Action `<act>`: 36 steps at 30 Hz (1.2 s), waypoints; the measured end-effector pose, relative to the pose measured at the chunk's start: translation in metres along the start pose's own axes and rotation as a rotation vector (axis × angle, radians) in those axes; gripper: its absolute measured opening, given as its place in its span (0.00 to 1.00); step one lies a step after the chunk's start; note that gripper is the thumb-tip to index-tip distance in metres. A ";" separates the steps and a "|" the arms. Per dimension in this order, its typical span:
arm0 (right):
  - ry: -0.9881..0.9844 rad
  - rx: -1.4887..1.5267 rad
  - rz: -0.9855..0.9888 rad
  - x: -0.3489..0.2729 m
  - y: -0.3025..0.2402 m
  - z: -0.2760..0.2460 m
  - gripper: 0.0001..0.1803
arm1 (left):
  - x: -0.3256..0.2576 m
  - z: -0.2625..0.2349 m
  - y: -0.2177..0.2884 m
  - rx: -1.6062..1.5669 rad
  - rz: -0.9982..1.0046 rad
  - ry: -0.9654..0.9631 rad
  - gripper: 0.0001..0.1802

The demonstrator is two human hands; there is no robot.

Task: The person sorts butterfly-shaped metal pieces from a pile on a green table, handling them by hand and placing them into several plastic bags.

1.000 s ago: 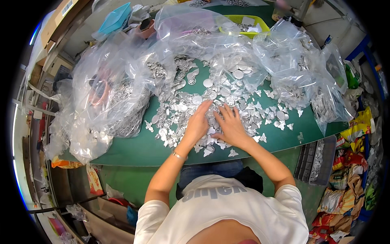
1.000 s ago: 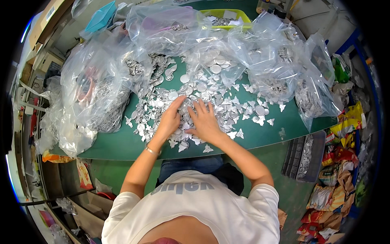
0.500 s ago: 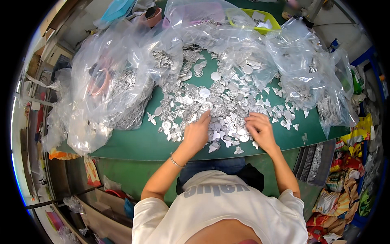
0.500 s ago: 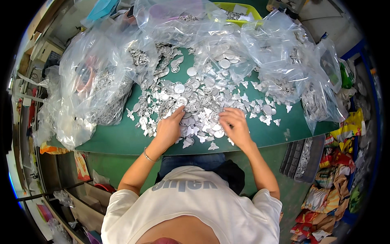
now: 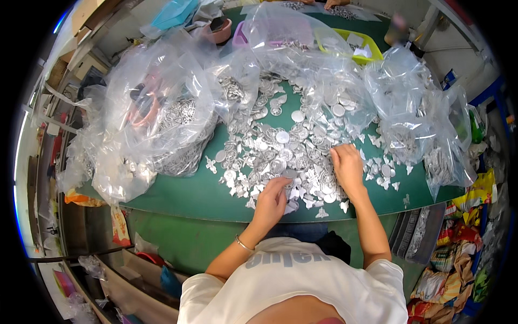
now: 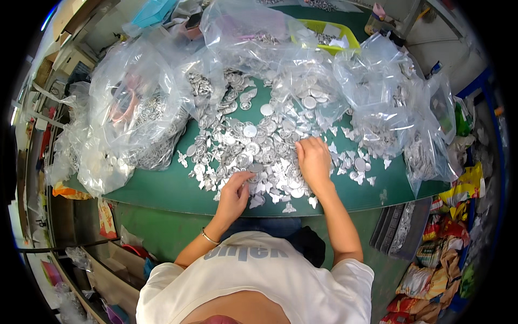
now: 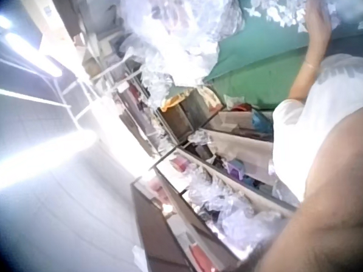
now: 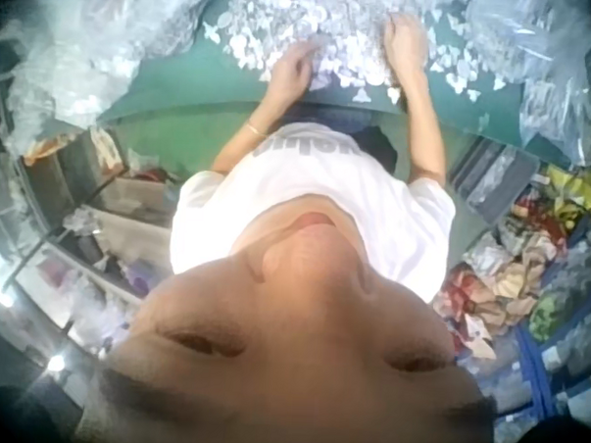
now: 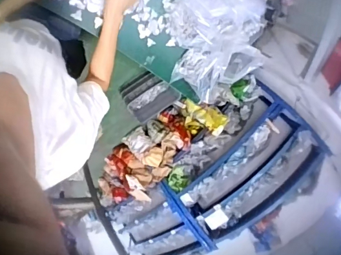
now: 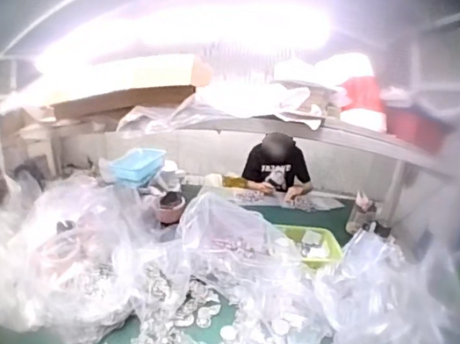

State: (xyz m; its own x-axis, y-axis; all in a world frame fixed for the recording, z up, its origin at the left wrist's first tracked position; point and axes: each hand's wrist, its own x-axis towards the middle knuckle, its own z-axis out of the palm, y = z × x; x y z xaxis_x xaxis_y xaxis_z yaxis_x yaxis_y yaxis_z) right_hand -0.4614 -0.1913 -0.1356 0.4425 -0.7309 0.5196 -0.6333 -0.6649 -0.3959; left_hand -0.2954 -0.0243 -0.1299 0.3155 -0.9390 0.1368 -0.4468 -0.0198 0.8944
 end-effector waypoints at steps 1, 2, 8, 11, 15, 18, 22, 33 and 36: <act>-0.069 0.117 0.127 0.010 -0.002 -0.009 0.09 | -0.001 -0.001 0.000 -0.003 -0.008 0.000 0.14; -0.143 0.233 0.259 0.017 -0.005 -0.020 0.10 | -0.002 -0.001 0.003 -0.031 -0.025 0.012 0.14; 0.083 0.826 0.404 0.066 -0.009 -0.033 0.12 | -0.007 -0.001 -0.005 -0.089 -0.068 -0.033 0.14; 0.425 0.754 0.204 0.137 -0.033 -0.039 0.10 | -0.011 0.002 -0.011 -0.106 -0.100 -0.056 0.13; 0.411 0.307 -0.161 0.221 -0.027 -0.017 0.08 | -0.009 0.006 0.001 -0.090 -0.079 -0.116 0.14; 0.334 0.244 -0.298 0.226 -0.011 0.008 0.08 | -0.011 0.005 0.004 -0.099 -0.076 -0.127 0.14; 0.258 0.473 -0.108 0.164 -0.014 -0.005 0.09 | -0.018 0.002 -0.006 -0.115 -0.107 -0.125 0.14; -0.382 0.066 -0.238 -0.010 -0.021 0.002 0.21 | 0.025 0.004 -0.006 0.310 0.156 -0.044 0.17; -0.361 0.042 -0.176 -0.018 -0.006 -0.004 0.17 | 0.025 0.007 -0.017 0.463 0.124 -0.123 0.18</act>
State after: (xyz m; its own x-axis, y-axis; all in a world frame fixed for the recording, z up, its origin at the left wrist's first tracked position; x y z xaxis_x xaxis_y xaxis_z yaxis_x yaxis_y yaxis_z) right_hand -0.4686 -0.1733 -0.1398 0.7415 -0.6072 0.2855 -0.5045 -0.7851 -0.3592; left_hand -0.2854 -0.0500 -0.1443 0.1472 -0.9770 0.1541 -0.8086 -0.0292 0.5877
